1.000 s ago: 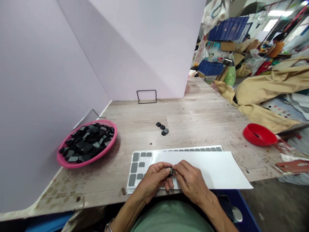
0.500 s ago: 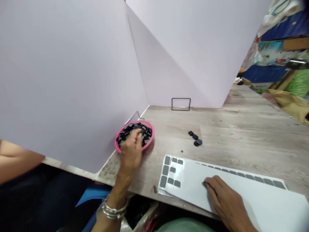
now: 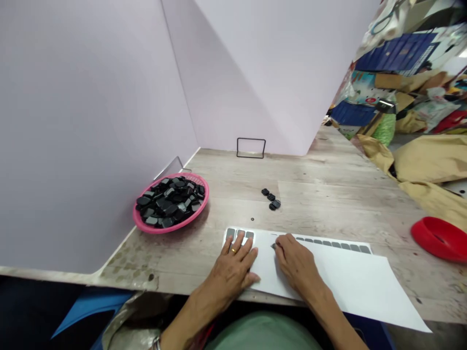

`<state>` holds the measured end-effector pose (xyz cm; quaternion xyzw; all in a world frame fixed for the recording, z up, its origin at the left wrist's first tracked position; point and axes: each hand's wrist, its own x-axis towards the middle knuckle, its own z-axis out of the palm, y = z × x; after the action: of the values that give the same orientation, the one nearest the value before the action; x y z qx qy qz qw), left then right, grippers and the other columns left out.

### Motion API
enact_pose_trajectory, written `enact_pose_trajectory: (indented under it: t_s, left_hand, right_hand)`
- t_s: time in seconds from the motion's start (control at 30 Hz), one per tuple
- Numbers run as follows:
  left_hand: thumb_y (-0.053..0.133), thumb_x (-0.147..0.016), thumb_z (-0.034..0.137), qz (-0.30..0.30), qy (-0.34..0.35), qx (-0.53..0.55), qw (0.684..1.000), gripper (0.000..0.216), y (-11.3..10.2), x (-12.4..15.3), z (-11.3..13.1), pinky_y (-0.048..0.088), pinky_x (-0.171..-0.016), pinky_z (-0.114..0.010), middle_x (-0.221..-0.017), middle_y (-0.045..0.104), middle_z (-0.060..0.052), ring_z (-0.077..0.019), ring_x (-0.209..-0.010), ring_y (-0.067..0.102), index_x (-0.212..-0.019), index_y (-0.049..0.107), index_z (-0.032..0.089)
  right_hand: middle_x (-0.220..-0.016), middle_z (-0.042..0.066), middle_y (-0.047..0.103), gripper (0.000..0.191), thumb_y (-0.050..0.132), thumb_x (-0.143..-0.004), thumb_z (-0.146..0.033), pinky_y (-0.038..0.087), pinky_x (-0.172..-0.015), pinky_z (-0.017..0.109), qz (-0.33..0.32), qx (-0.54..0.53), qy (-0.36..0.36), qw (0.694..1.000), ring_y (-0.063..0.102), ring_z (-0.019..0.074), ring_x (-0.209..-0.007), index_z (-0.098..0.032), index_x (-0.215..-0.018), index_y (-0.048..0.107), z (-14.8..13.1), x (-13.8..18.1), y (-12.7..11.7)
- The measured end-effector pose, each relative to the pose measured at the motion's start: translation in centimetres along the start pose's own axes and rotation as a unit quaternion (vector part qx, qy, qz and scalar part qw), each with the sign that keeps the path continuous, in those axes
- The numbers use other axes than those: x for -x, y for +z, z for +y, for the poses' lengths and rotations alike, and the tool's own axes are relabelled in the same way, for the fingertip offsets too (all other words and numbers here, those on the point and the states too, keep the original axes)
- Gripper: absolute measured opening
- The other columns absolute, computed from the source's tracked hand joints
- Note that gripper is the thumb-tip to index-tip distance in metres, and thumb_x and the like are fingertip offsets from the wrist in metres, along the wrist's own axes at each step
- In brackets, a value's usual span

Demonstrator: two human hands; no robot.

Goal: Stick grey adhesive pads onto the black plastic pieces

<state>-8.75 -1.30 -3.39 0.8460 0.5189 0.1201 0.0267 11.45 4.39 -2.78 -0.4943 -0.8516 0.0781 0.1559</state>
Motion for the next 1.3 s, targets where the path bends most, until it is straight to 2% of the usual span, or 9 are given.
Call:
enact_pose_trajectory:
  t_s: [0.23, 0.53, 0.77, 0.93, 1.03, 1.1, 1.2, 1.27, 1.3]
  left_hand:
    - [0.06, -0.081, 0.038, 0.007, -0.002, -0.037, 0.999, 0.053, 0.9, 1.0, 0.3, 0.03, -0.103, -0.054, -0.138, 0.048, -0.011, -0.036, -0.129, 0.038, -0.13, 0.048, 0.018]
    - [0.053, -0.084, 0.045, 0.029, -0.023, 0.003, 0.999, 0.049, 1.1, 0.8, 0.5, 0.03, -0.102, -0.053, -0.136, 0.051, -0.008, -0.036, -0.127, 0.04, -0.128, 0.052, 0.021]
    - [0.055, -0.083, 0.036, 0.024, -0.011, -0.021, 0.999, 0.052, 0.9, 0.9, 0.6, 0.03, -0.101, -0.056, -0.137, 0.05, -0.004, -0.0386, -0.127, 0.037, -0.132, 0.047, 0.024]
    - [0.059, -0.078, 0.031, 0.032, -0.007, -0.073, 0.997, 0.052, 1.7, 1.1, 0.7, 0.031, -0.098, -0.056, -0.129, 0.057, -0.008, -0.0376, -0.119, 0.045, -0.129, 0.05, 0.021]
    - [0.062, -0.076, 0.031, 0.03, -0.012, -0.075, 0.997, 0.046, 1.8, 0.9, 0.5, 0.031, -0.096, -0.055, -0.118, 0.063, -0.008, -0.0376, -0.116, 0.047, -0.121, 0.056, 0.022]
    - [0.063, -0.076, 0.034, 0.014, -0.023, -0.055, 0.998, 0.041, 1.2, 0.3, 0.3, 0.033, -0.094, -0.051, -0.115, 0.064, -0.008, -0.0369, -0.117, 0.046, -0.116, 0.059, 0.024]
    - [0.059, -0.079, 0.035, -0.075, -0.034, -0.001, 0.997, 0.021, -1.2, -1.6, -0.1, 0.037, -0.088, -0.044, -0.1, 0.067, -0.006, -0.0303, -0.103, 0.054, -0.096, 0.065, 0.025]
    - [0.052, -0.084, 0.032, -0.126, -0.035, 0.039, 0.991, 0.016, -3.0, -3.8, -0.4, 0.039, -0.084, -0.039, -0.089, 0.067, -0.005, -0.0243, -0.09, 0.057, -0.088, 0.065, 0.023]
    - [0.049, -0.086, 0.031, -0.125, -0.039, 0.058, 0.99, 0.018, -3.7, -5.2, -0.6, 0.04, -0.083, -0.037, -0.09, 0.066, -0.005, -0.0228, -0.088, 0.058, -0.091, 0.063, 0.023]
  right_hand:
    - [-0.08, 0.005, 0.059, 0.01, 0.045, -0.087, -0.013, 0.034, -0.058, 0.027, -0.022, 0.053, -0.022, 0.998, 0.057, 0.018, -0.071, -0.02, -0.082, 0.051, -3.0, -4.1, 0.9]
    - [-0.08, 0.004, 0.057, 0.009, 0.044, -0.088, -0.015, 0.035, -0.061, 0.025, -0.053, 0.028, -0.03, 0.998, 0.056, 0.0166, -0.07, -0.019, -0.082, 0.05, -3.7, -4.4, 1.0]
    - [-0.08, 0.005, 0.059, 0.009, 0.045, -0.086, -0.018, 0.035, -0.062, 0.026, -0.067, -0.056, 0.001, 0.996, 0.056, 0.0165, -0.069, -0.017, -0.083, 0.053, -4.0, -5.2, 0.7]
    - [-0.069, -0.004, 0.059, 0.012, 0.05, -0.083, -0.018, 0.036, -0.06, 0.019, -0.07, -0.176, -0.002, 0.982, 0.054, 0.0104, -0.065, -0.019, -0.073, 0.055, -4.5, -5.6, -1.1]
    - [-0.07, -0.005, 0.057, 0.011, 0.05, -0.084, -0.018, 0.037, -0.061, 0.018, -0.056, -0.268, 0.002, 0.962, 0.052, 0.0092, -0.065, -0.019, -0.075, 0.056, -4.2, -4.5, -2.9]
    - [-0.069, -0.004, 0.054, 0.011, 0.051, -0.084, -0.02, 0.037, -0.061, 0.019, -0.058, -0.38, 0.029, 0.923, 0.049, 0.0102, -0.065, -0.019, -0.074, 0.055, -3.2, -3.1, -3.9]
    - [-0.067, -0.004, 0.049, 0.014, 0.052, -0.084, -0.028, 0.037, -0.06, 0.021, -0.076, -0.48, 0.1, 0.868, 0.046, 0.0117, -0.065, -0.019, -0.073, 0.054, -0.4, -0.6, -4.6]
    - [-0.065, -0.003, 0.046, 0.017, 0.049, -0.085, -0.031, 0.035, -0.056, 0.021, -0.09, -0.497, 0.158, 0.849, 0.043, 0.0116, -0.061, -0.019, -0.073, 0.054, 1.5, 1.0, -4.5]
    - [-0.064, -0.003, 0.045, 0.018, 0.048, -0.085, -0.032, 0.034, -0.054, 0.021, -0.093, -0.495, 0.178, 0.845, 0.042, 0.0116, -0.059, -0.019, -0.073, 0.054, 2.3, 1.6, -4.4]
